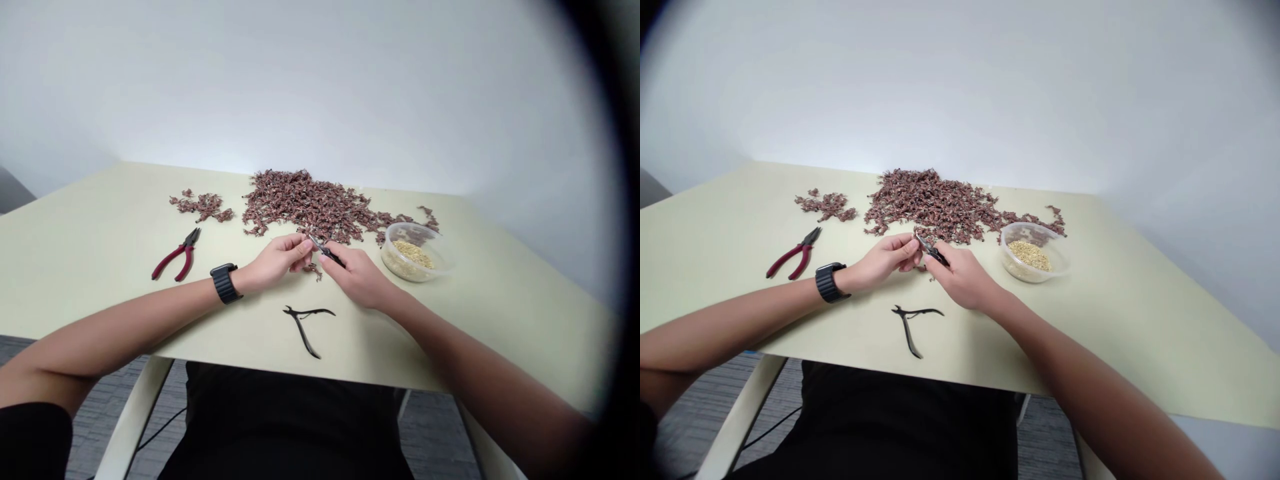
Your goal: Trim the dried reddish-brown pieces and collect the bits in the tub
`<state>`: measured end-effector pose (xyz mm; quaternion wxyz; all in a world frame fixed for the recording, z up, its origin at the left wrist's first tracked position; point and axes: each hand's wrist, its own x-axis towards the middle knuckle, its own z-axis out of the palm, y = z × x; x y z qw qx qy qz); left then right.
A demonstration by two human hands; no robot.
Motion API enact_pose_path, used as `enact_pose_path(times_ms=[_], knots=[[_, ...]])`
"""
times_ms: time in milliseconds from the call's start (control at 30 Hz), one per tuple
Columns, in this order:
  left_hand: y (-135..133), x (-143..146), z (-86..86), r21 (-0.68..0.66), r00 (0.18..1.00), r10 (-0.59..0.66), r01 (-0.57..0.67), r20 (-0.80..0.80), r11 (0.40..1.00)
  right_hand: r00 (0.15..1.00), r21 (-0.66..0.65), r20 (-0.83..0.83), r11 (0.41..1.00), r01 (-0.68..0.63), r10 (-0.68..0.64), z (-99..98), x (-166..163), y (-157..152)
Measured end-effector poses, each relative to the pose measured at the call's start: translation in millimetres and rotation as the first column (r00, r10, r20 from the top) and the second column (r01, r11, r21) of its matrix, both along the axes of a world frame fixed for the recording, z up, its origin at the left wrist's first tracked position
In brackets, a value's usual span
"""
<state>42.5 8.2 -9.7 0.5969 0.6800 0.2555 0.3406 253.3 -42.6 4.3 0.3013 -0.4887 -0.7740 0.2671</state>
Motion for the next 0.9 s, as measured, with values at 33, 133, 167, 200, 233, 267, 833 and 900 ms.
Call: enact_pose_path(times_ms=[33, 133, 167, 200, 233, 267, 833, 900], knots=[[0, 0, -0.6, 0.053, 0.999, 0.028, -0.027, -0.019, 0.998, 0.997, -0.06, -0.071, 0.998, -0.01, 0.006, 0.0, -3, -1], [1, -2, -1.6, 0.257, 0.982, 0.159, -0.129, -0.102, 0.958, 0.947, -0.384, -0.32, 0.918, -0.097, -0.034, 3.7, -8, -5], [2, -4, -1.3, 0.341, 0.966, 0.219, -0.161, -0.138, 0.926, 0.916, -0.496, -0.396, 0.855, -0.153, -0.066, 6.2, -8, -6], [3, -5, -0.7, 0.429, 0.944, 0.28, -0.183, -0.174, 0.885, 0.883, -0.584, -0.458, 0.782, -0.215, -0.099, 9.3, -7, -6], [5, -7, 0.2, 0.515, 0.919, 0.337, -0.191, -0.205, 0.836, 0.854, -0.647, -0.506, 0.71, -0.28, -0.124, 12.8, -6, -6], [7, -9, 1.5, 0.597, 0.895, 0.383, -0.182, -0.228, 0.781, 0.829, -0.687, -0.541, 0.643, -0.339, -0.141, 16.3, -3, -5], [8, -6, 3.5, -0.124, 0.997, -0.08, 0.082, 0.02, 0.989, 0.993, 0.059, 0.092, 0.996, 0.071, -0.076, -2.8, 2, 2], [6, -6, 3.6, -0.167, 0.993, -0.101, 0.108, 0.054, 0.98, 0.989, 0.092, 0.126, 0.994, 0.063, -0.074, -2.2, 2, 2]])
